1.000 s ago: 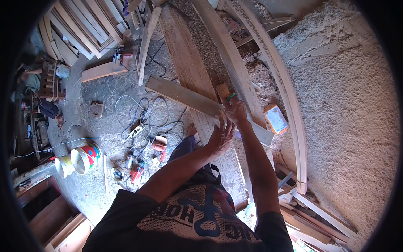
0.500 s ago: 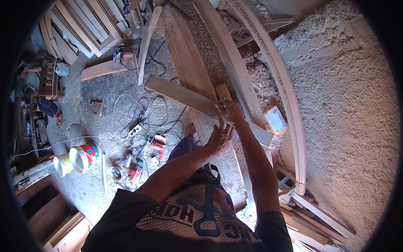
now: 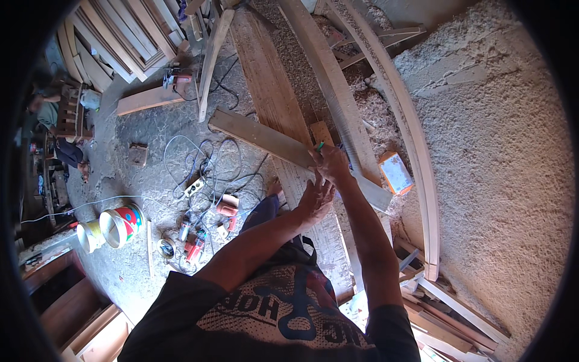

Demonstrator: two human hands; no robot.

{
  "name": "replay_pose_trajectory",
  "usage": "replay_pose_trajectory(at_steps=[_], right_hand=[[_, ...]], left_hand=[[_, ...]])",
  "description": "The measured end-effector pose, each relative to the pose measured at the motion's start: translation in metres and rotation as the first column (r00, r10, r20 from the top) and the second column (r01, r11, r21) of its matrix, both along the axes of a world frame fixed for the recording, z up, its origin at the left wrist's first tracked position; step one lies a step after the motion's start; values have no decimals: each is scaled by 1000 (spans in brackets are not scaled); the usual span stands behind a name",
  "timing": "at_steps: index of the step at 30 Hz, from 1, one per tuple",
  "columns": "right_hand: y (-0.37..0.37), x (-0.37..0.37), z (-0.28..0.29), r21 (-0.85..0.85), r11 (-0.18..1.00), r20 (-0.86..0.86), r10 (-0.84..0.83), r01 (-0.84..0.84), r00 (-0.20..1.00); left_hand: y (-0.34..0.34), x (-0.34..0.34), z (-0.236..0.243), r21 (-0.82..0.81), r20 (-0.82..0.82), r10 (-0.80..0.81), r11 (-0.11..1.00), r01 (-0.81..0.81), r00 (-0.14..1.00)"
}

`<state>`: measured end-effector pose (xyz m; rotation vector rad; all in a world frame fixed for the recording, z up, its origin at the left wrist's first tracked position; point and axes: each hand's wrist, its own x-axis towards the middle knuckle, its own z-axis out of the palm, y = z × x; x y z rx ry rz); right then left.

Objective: The person marks a wooden plank with a pencil and then uses a hand saw to cut along the marked line. The person holds the plank steady with one hand while sawing with the other.

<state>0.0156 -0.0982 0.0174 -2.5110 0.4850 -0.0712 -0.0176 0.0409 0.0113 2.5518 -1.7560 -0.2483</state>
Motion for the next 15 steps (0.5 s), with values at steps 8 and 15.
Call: replay_pose_trajectory(at_steps=[8, 15], right_hand=[[-10, -19, -6, 18, 992, 156, 124, -128, 980], [-5, -21, 13, 256, 964, -28, 78, -68, 997]], left_hand=[[2, -2, -5, -71, -14, 12, 997, -13, 1000], [4, 1, -7, -22, -42, -15, 1000, 15, 999]])
